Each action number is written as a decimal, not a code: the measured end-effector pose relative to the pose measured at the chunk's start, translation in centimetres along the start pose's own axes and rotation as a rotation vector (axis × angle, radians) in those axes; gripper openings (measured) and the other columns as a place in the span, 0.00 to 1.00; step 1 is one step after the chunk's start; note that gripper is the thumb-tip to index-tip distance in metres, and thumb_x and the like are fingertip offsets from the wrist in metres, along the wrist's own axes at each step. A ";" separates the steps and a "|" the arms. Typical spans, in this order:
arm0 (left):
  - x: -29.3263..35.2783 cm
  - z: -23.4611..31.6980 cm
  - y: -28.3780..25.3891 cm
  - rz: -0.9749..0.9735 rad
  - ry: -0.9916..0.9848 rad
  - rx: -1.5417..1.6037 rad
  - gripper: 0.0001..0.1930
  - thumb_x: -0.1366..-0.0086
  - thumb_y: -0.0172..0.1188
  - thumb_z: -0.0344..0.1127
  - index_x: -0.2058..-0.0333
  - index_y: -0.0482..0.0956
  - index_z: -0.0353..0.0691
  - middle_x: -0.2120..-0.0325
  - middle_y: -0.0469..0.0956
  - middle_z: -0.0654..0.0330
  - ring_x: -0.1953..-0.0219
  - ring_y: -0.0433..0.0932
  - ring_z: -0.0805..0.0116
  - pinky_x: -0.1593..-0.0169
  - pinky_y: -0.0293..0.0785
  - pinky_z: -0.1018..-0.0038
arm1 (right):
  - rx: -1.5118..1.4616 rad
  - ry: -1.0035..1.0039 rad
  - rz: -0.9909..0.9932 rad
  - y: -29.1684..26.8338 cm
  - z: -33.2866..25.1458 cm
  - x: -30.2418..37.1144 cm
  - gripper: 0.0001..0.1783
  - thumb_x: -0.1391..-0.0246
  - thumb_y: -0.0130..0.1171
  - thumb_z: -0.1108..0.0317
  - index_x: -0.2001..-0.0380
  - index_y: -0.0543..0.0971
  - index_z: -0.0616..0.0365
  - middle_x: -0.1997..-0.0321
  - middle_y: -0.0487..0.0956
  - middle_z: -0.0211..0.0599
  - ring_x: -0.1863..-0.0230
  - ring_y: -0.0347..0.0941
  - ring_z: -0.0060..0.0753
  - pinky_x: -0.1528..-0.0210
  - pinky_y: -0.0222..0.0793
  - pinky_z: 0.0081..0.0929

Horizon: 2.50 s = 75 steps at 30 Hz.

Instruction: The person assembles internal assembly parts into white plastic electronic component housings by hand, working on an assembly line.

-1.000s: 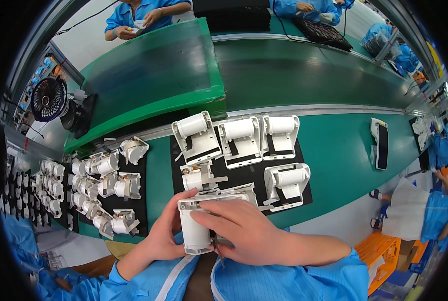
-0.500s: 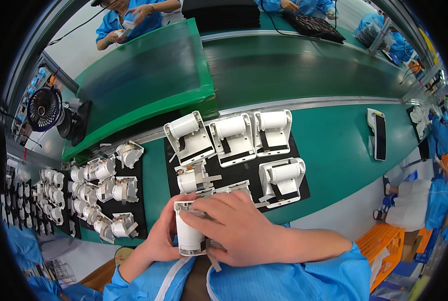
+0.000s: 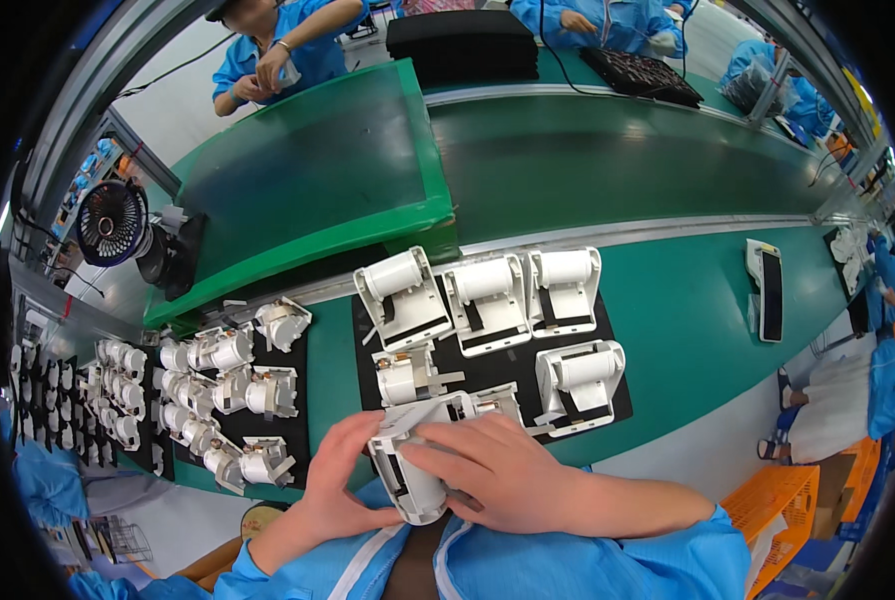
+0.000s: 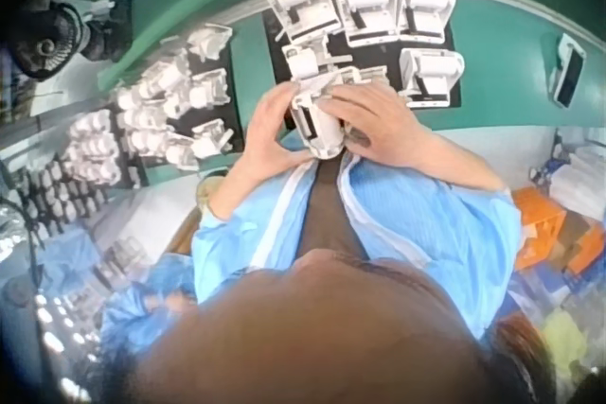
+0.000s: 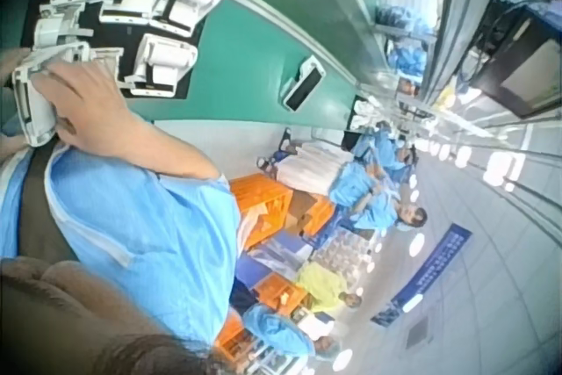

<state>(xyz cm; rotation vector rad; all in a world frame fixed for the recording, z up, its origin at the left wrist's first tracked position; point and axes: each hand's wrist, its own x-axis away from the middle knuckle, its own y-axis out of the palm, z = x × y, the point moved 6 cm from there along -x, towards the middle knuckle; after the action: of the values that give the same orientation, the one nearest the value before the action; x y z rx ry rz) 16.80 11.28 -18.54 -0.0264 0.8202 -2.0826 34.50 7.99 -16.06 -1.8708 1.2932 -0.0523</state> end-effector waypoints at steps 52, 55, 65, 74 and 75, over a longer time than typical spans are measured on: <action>-0.2 2.4 -1.2 -0.199 -0.132 -0.076 0.56 0.62 0.77 0.43 0.33 0.55 0.43 0.48 0.67 0.48 0.51 0.74 0.50 0.51 0.76 0.64 | -0.255 0.167 0.031 1.3 1.9 2.3 0.41 0.67 0.72 0.72 0.43 0.72 0.61 0.42 0.71 0.50 0.50 0.77 0.39 0.49 0.76 0.29; -0.4 2.6 -1.4 -0.258 -0.159 -0.135 0.55 0.61 0.77 0.45 0.33 0.56 0.43 0.49 0.67 0.48 0.51 0.74 0.50 0.51 0.75 0.65 | -0.344 0.193 0.073 1.5 2.2 2.4 0.40 0.68 0.73 0.71 0.44 0.73 0.61 0.43 0.71 0.50 0.50 0.77 0.39 0.50 0.77 0.30; -0.4 2.2 -1.2 -0.235 -0.106 -0.044 0.55 0.60 0.76 0.45 0.34 0.56 0.41 0.47 0.68 0.46 0.47 0.71 0.49 0.48 0.73 0.63 | -0.410 0.225 0.005 2.1 2.3 2.3 0.40 0.66 0.73 0.72 0.43 0.72 0.60 0.41 0.70 0.49 0.49 0.77 0.38 0.49 0.77 0.29; -0.8 2.9 -1.7 -0.249 -0.119 -0.032 0.55 0.60 0.76 0.43 0.34 0.56 0.40 0.48 0.66 0.46 0.48 0.72 0.48 0.49 0.74 0.63 | -0.677 0.193 0.121 3.2 3.0 3.4 0.42 0.64 0.72 0.78 0.41 0.68 0.65 0.39 0.65 0.49 0.40 0.69 0.38 0.40 0.71 0.35; -0.7 2.9 -1.7 -0.268 -0.150 -0.051 0.54 0.60 0.76 0.43 0.34 0.56 0.40 0.48 0.66 0.46 0.48 0.72 0.48 0.49 0.74 0.63 | -0.688 0.194 0.110 3.2 3.1 3.4 0.42 0.64 0.72 0.78 0.41 0.68 0.64 0.38 0.64 0.48 0.40 0.69 0.38 0.39 0.71 0.35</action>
<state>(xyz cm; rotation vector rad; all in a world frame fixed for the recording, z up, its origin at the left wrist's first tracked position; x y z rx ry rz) 16.91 10.95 -15.17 -0.3327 0.8137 -2.2761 35.10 6.76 -21.54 -2.4021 1.6904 0.3144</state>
